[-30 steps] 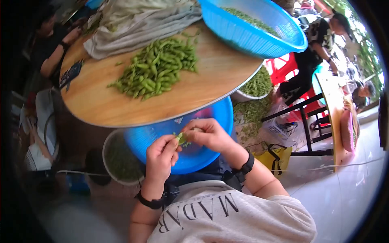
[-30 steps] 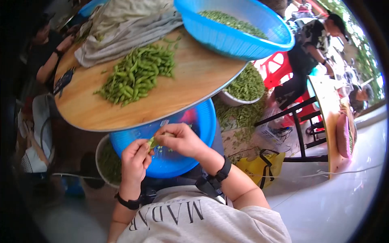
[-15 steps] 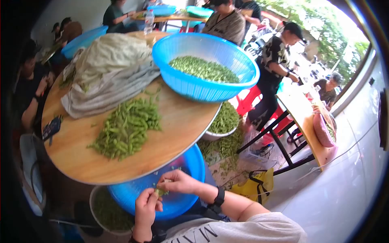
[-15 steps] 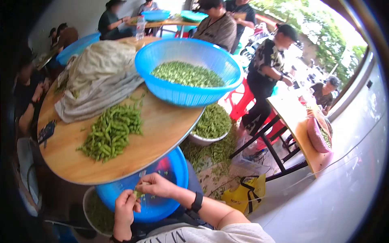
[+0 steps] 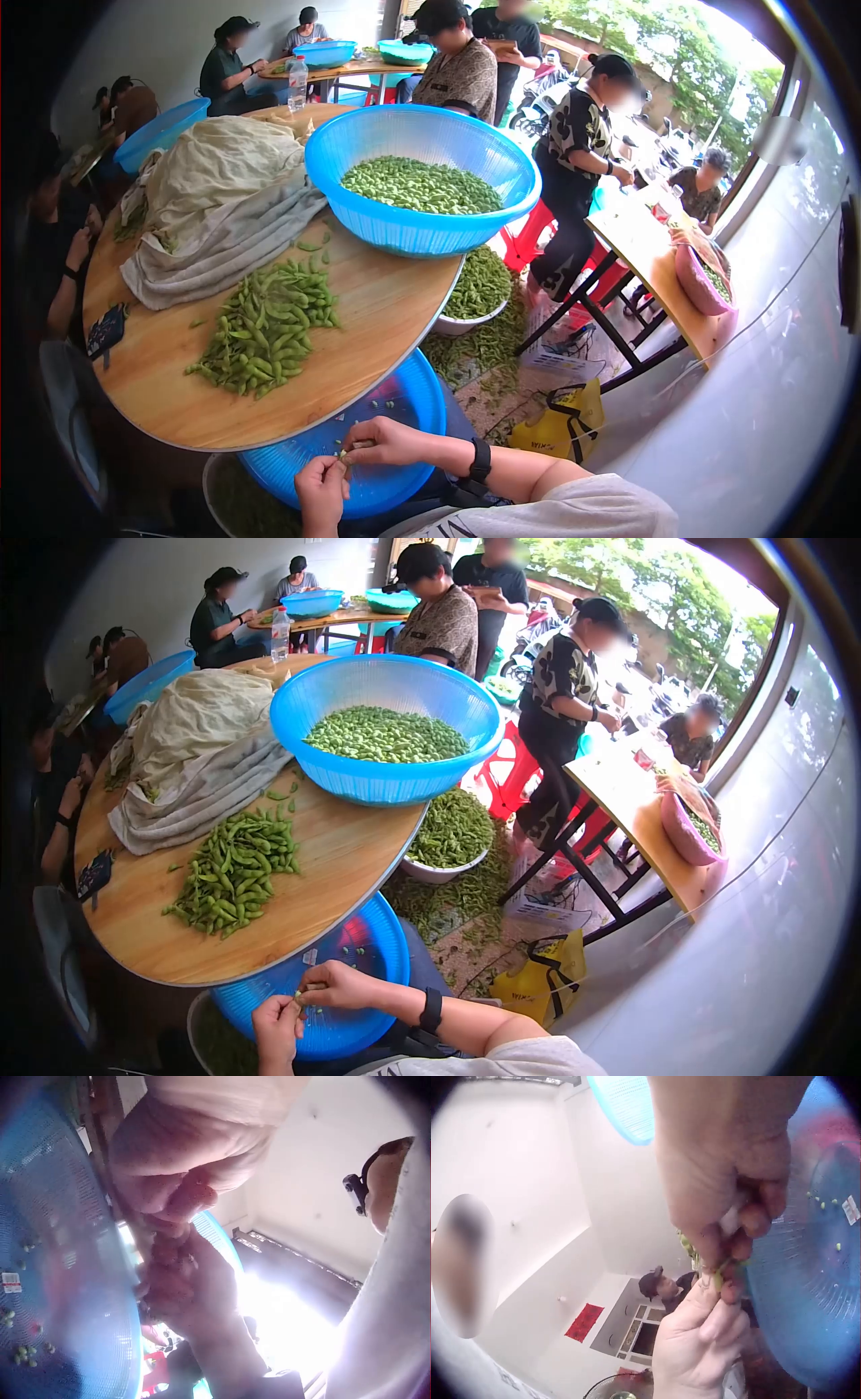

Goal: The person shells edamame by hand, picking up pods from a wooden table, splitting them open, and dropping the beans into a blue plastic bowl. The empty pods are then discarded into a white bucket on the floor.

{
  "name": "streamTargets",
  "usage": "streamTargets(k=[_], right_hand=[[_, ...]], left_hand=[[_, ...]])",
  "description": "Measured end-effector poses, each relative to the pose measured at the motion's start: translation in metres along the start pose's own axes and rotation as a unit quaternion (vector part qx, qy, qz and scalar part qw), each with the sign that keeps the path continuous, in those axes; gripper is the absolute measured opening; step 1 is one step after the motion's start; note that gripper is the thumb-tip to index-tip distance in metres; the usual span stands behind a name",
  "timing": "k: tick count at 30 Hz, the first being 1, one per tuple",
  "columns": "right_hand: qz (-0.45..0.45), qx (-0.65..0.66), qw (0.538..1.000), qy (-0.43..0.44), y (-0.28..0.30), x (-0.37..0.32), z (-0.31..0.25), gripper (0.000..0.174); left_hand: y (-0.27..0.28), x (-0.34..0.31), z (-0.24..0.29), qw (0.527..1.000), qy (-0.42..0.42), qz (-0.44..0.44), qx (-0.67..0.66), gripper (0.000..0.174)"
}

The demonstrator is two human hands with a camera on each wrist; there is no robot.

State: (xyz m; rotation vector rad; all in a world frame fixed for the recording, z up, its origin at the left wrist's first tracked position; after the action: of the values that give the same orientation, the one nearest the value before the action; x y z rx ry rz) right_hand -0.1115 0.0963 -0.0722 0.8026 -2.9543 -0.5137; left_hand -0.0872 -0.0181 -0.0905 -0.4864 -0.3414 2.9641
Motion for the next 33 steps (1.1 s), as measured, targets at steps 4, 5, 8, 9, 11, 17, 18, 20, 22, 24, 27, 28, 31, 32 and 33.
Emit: streamTargets(k=[4,5,8,9,11,17,18,20,22,24,27,28,31,32,33], right_hand=[[0.021,-0.01,0.999,-0.045,0.002,-0.001,0.013,0.021],[0.06,-0.083,0.995,0.008,0.011,0.0,0.01,0.021],[0.137,-0.325,0.935,0.041,0.027,-0.008,-0.007,0.022],[0.152,-0.297,0.941,0.056,0.03,-0.009,-0.015,0.021],[0.14,-0.229,0.962,0.06,0.028,-0.01,-0.032,0.021],[0.032,-0.058,0.996,0.067,-0.008,0.001,-0.024,0.019],[0.003,0.009,1.0,0.005,-0.012,0.003,-0.013,0.018],[-0.049,0.139,0.982,-0.122,-0.02,0.001,0.005,0.017],[-0.063,0.174,0.971,-0.152,-0.023,0.002,0.015,0.014],[-0.061,0.204,0.962,-0.168,-0.024,0.001,0.02,0.014],[0.035,-0.124,0.992,0.006,0.014,0.008,-0.026,0.015],[0.017,-0.167,0.985,0.026,0.019,0.009,-0.036,0.015],[0.01,-0.25,0.968,0.01,0.045,0.022,-0.076,0.013],[0.08,-0.24,0.966,0.044,0.06,0.035,-0.091,0.012],[0.127,-0.294,0.947,0.032,0.071,0.048,-0.101,0.016]], left_hand=[[-0.002,0.006,-0.006,0.998,0.005,-0.017,0.053,0.008],[-0.003,0.007,-0.005,0.997,-0.003,-0.017,0.071,0.009],[-0.002,0.002,-0.005,0.997,-0.006,-0.011,0.073,0.012],[0.001,0.002,-0.007,0.997,-0.002,-0.013,0.072,0.014],[0.004,0.0,-0.006,0.997,-0.01,-0.004,0.071,0.022],[0.003,-0.007,0.019,0.997,-0.074,0.007,0.02,0.023],[0.003,-0.008,0.02,0.997,-0.075,0.008,0.003,0.022],[-0.002,-0.009,0.02,0.996,-0.083,-0.001,-0.035,0.02],[-0.005,-0.009,0.023,0.993,-0.092,-0.006,-0.071,0.021],[0.0,-0.012,0.024,0.993,-0.092,0.001,-0.076,0.021],[0.043,-0.019,0.026,0.989,-0.119,0.081,0.015,0.018],[0.066,-0.024,0.029,0.981,-0.137,0.126,0.048,0.017],[0.124,-0.036,0.038,0.967,-0.154,0.193,0.059,0.017],[0.139,-0.039,0.039,0.964,-0.157,0.209,0.05,0.017],[0.151,-0.042,0.039,0.961,-0.156,0.224,0.049,0.017]])
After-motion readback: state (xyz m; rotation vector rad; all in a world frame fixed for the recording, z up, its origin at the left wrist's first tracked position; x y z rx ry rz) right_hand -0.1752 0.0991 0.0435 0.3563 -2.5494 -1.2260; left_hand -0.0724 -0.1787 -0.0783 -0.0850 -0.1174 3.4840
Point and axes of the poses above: each hand's wrist, its own x-axis towards the middle knuckle, its own y-axis out of the back of the hand, z = x × y, the point moved 10 cm from there along x, towards the middle knuckle, and after that the axes turned 12 degrees about -x, right-handed, at the moved point
